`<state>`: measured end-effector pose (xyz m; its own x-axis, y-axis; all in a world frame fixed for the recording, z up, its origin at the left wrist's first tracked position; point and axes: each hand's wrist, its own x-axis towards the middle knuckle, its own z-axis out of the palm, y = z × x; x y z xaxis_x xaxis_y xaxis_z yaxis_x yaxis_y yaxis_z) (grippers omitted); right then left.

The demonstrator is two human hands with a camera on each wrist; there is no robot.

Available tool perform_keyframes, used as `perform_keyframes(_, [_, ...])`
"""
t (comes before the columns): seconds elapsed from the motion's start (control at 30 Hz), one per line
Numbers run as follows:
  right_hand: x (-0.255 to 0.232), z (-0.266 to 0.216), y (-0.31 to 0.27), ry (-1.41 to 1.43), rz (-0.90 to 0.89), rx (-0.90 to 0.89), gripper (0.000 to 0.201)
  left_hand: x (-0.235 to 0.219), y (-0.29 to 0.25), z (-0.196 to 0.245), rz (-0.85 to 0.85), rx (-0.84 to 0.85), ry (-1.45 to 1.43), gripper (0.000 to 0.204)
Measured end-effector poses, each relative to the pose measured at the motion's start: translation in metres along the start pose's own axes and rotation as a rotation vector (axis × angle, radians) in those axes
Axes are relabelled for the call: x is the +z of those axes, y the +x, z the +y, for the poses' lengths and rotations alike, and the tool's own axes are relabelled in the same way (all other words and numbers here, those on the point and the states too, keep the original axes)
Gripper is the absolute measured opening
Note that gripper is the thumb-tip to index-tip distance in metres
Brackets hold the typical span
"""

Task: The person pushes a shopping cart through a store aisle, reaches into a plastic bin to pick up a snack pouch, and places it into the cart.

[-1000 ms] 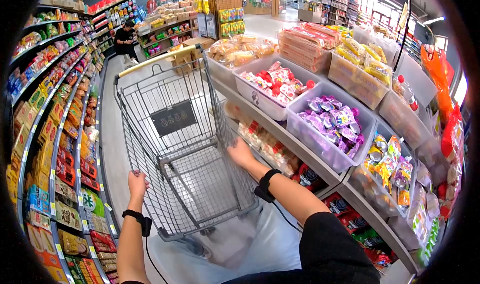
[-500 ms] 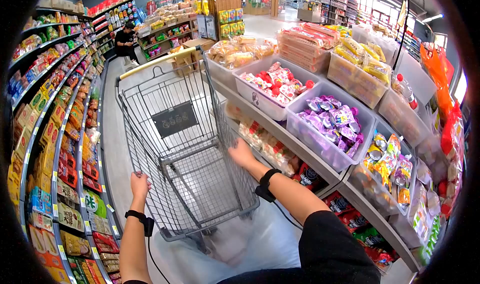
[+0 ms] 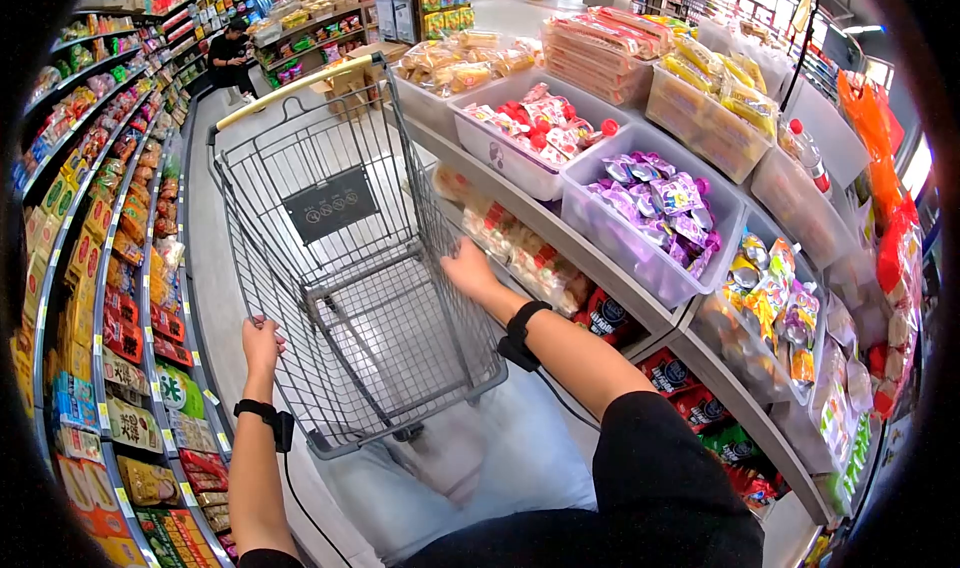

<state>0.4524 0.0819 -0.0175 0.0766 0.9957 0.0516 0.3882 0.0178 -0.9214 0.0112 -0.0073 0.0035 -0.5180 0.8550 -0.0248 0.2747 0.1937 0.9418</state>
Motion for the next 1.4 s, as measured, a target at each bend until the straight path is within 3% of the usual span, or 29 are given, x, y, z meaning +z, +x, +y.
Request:
perform_keyframes(0.47, [-0.004,-0.009,-0.006,-0.029,-0.006,0.002,0.045,-0.001,0.006,-0.007,-0.018,0.003,-0.04,0.036])
perform_keyframes(0.67, [0.005,0.019,0.011,0.035,0.009,-0.068,0.042,0.002,0.001,-0.004,0.014,-0.011,-0.053,0.038])
perform_keyframes(0.73, [-0.011,-0.031,-0.01,0.128,-0.103,0.199,0.048,0.005,0.004,-0.002,0.068,-0.006,0.058,0.041])
perform_keyframes(0.77, [-0.019,-0.069,-0.03,0.044,-0.078,-0.036,0.048,-0.001,-0.006,0.006,0.06,0.008,0.099,0.042])
perform_keyframes(0.8, [-0.023,-0.068,-0.028,0.003,-0.058,-0.16,0.044,0.003,0.019,-0.026,0.143,0.121,0.262,0.044])
perform_keyframes(0.83, [-0.036,-0.049,-0.011,-0.326,0.027,-0.305,0.042,0.003,0.01,-0.016,0.126,0.103,0.206,0.047])
perform_keyframes(0.87, [-0.05,-0.053,-0.013,-0.127,-0.051,-0.404,0.041,0.002,0.006,-0.006,0.125,0.065,0.256,0.046])
perform_keyframes(0.9, [-0.064,-0.074,-0.023,-0.147,-0.059,-0.452,0.037,0.001,0.005,-0.003,0.105,0.073,0.269,0.048])
perform_keyframes(0.93, [-0.068,-0.149,-0.08,-0.032,-0.093,-0.335,0.035,0.002,0.009,-0.009,0.104,0.096,0.263,0.049])
perform_keyframes(0.97, [-0.074,-0.186,-0.11,0.09,-0.131,-0.398,0.036,0.003,0.006,-0.005,0.105,0.077,0.248,0.05])
perform_keyframes(1.0, [-0.079,-0.222,-0.142,0.035,-0.108,-0.499,0.038,0.001,0.004,0.001,0.101,0.069,0.238,0.05])
perform_keyframes(1.1, [-0.108,-0.273,-0.209,0.187,-0.434,-0.851,0.053,0.0,0.007,-0.001,0.078,0.044,0.267,0.051])
perform_keyframes(1.13, [-0.112,-0.287,-0.223,0.281,-0.681,-0.918,0.05,0.002,0.009,-0.004,0.065,0.044,0.26,0.051])
perform_keyframes(1.17, [-0.121,-0.298,-0.226,0.28,-0.657,-0.893,0.05,0.003,0.014,-0.009,0.055,0.053,0.236,0.051])
perform_keyframes(1.27, [-0.145,-0.312,-0.227,0.097,-1.108,-1.089,0.016,-0.001,0.021,-0.014,0.014,0.055,0.236,0.046])
perform_keyframes(1.4, [-0.142,-0.302,-0.24,0.241,-1.219,-0.865,0.013,-0.002,0.008,-0.005,0.002,0.083,0.148,0.03])
